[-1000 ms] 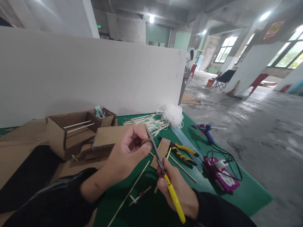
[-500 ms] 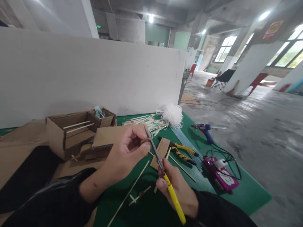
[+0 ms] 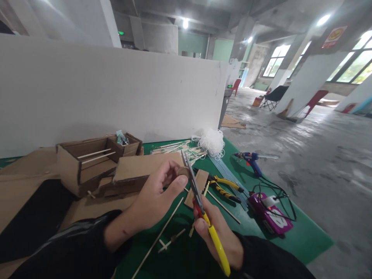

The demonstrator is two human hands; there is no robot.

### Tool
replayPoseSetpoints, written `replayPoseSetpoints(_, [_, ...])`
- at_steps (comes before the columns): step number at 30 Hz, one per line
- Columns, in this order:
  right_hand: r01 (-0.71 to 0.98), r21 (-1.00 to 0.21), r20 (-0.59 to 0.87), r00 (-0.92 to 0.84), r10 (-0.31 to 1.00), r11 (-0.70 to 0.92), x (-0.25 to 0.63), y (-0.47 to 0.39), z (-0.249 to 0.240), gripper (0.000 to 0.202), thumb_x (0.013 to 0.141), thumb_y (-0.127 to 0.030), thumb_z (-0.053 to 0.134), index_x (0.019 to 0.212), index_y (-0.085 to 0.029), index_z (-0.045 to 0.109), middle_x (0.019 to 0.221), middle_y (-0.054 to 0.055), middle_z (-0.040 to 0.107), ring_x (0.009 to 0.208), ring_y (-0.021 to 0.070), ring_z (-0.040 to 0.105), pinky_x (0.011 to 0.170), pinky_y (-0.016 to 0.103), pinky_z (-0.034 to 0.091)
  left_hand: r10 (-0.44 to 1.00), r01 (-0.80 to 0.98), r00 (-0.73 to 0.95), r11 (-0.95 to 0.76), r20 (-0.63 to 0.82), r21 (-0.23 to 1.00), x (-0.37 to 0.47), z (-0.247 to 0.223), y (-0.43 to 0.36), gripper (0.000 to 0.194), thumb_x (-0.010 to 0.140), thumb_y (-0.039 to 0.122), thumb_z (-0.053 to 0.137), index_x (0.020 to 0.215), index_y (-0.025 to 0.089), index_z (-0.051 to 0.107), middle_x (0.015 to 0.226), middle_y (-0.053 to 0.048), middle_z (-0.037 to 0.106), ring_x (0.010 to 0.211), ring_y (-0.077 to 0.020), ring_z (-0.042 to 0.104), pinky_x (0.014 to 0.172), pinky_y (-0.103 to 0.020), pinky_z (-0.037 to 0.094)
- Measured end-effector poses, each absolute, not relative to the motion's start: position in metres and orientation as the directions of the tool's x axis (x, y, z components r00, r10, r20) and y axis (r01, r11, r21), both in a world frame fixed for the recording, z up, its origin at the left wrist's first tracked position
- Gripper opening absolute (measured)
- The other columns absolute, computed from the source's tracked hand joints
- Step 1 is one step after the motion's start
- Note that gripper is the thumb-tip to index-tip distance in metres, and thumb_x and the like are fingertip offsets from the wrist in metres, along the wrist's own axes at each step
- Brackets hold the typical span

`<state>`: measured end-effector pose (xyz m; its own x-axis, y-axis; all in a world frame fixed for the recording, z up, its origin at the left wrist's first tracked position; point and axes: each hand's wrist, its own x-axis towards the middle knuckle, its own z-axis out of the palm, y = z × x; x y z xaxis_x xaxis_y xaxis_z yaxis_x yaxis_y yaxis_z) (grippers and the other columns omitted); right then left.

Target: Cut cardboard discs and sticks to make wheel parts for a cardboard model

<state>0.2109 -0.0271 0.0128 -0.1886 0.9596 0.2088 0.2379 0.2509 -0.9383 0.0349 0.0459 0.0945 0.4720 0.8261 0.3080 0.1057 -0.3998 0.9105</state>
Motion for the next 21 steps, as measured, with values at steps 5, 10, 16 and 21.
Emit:
replayPoseSetpoints(5, [0.274, -0.913, 0.238, -0.238, 0.942, 0.301, 0.2122, -0.0284, 0.0212, 0.050, 0.094, -0.070, 0.035, 0.088, -0.022, 0.045, 0.075, -0.002, 0.042, 0.064, 0.0145, 0.036, 0.058, 0.030, 0.033, 0.781, 0.315, 0.536, -0.538, 0.322, 0.782, 0.0311, 0.0924, 0.0451, 0.046, 0.104, 0.039, 0.031, 0.068, 0.019, 0.053, 0.065, 0.002, 0.054, 0.064, -0.0142, 0.053, 0.064, -0.027, 0.041])
replayPoseSetpoints(10, [0.307, -0.879, 0.288, -0.267, 0.920, 0.365, 0.2131, -0.0309, 0.0177, 0.044, 0.099, -0.063, 0.031, 0.099, -0.022, 0.046, 0.084, 0.003, 0.051, 0.071, 0.0172, 0.045, 0.064, 0.032, 0.041, 0.779, 0.383, 0.509, -0.586, 0.366, 0.714, 0.0335, 0.0945, 0.0463, 0.047, 0.101, 0.035, 0.032, 0.061, 0.020, 0.051, 0.057, 0.003, 0.052, 0.056, -0.0139, 0.051, 0.058, -0.027, 0.037])
replayPoseSetpoints(16, [0.176, -0.907, 0.309, -0.340, 0.888, 0.382, 0.2121, -0.0311, 0.0180, 0.044, 0.100, -0.062, 0.028, 0.107, -0.022, 0.046, 0.092, 0.004, 0.051, 0.074, 0.0171, 0.047, 0.068, 0.032, 0.046, 0.756, 0.311, 0.539, -0.589, 0.372, 0.746, 0.0345, 0.0956, 0.0477, 0.041, 0.101, 0.031, 0.032, 0.066, 0.020, 0.051, 0.063, 0.003, 0.054, 0.060, -0.0133, 0.053, 0.060, -0.025, 0.040])
replayPoseSetpoints(21, [0.238, -0.894, 0.283, -0.356, 0.890, 0.380, 0.2137, -0.0302, 0.0214, 0.048, 0.100, -0.063, 0.024, 0.107, -0.021, 0.046, 0.090, 0.005, 0.053, 0.073, 0.0169, 0.047, 0.065, 0.031, 0.044, 0.755, 0.294, 0.547, -0.578, 0.362, 0.761, 0.0346, 0.0960, 0.0478, 0.040, 0.099, 0.030, 0.033, 0.065, 0.020, 0.051, 0.062, 0.003, 0.053, 0.059, -0.0135, 0.053, 0.060, -0.025, 0.041])
